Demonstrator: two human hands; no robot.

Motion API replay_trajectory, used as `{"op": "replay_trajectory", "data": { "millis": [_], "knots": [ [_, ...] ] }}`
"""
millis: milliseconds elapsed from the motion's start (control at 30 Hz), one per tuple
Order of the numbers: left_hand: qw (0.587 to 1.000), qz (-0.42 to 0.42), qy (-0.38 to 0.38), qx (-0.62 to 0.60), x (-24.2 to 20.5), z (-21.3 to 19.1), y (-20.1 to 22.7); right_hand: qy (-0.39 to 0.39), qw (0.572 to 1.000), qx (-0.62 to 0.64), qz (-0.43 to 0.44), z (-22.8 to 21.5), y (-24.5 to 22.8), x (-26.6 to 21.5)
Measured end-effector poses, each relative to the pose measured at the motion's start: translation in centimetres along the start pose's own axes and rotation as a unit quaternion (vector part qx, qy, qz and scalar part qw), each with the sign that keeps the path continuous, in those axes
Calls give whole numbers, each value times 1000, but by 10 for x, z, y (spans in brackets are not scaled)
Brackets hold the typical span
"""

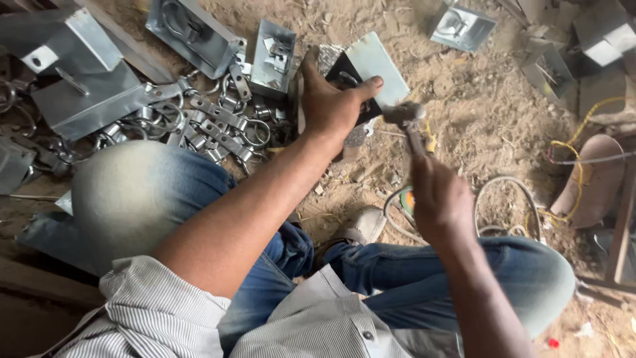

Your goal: The person welds a metal bracket onto a small metal box with a welding electrode while sitting on the ground. They then use a hammer to tap the metal and a metal rod to pry or position parts, handling various metal components in the workshop.

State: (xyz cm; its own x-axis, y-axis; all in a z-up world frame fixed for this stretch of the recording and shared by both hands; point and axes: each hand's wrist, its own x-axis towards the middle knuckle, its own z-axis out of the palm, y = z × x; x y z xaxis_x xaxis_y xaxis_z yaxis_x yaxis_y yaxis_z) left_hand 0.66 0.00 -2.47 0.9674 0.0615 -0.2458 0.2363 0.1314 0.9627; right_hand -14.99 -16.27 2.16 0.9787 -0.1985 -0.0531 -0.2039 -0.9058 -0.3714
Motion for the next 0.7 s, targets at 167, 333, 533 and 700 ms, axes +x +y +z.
{"op": "replay_trajectory", "data": {
  "millis": [167, 333, 533, 700],
  "knots": [
    [999, -27, -15, -26, 4, 3, -4, 92, 986, -99, -103, 15, 15, 3],
    [999, 16, 25, 31, 6, -1, 1, 31, 999, -2, -8, 9, 7, 2],
    [999, 3, 13, 33, 5, 3, 4, 76, 986, -130, -66, 3, -9, 5],
    [998, -48, -18, -31, 4, 4, 2, 110, 986, 7, -127, 5, -4, 1]
  ]
}}
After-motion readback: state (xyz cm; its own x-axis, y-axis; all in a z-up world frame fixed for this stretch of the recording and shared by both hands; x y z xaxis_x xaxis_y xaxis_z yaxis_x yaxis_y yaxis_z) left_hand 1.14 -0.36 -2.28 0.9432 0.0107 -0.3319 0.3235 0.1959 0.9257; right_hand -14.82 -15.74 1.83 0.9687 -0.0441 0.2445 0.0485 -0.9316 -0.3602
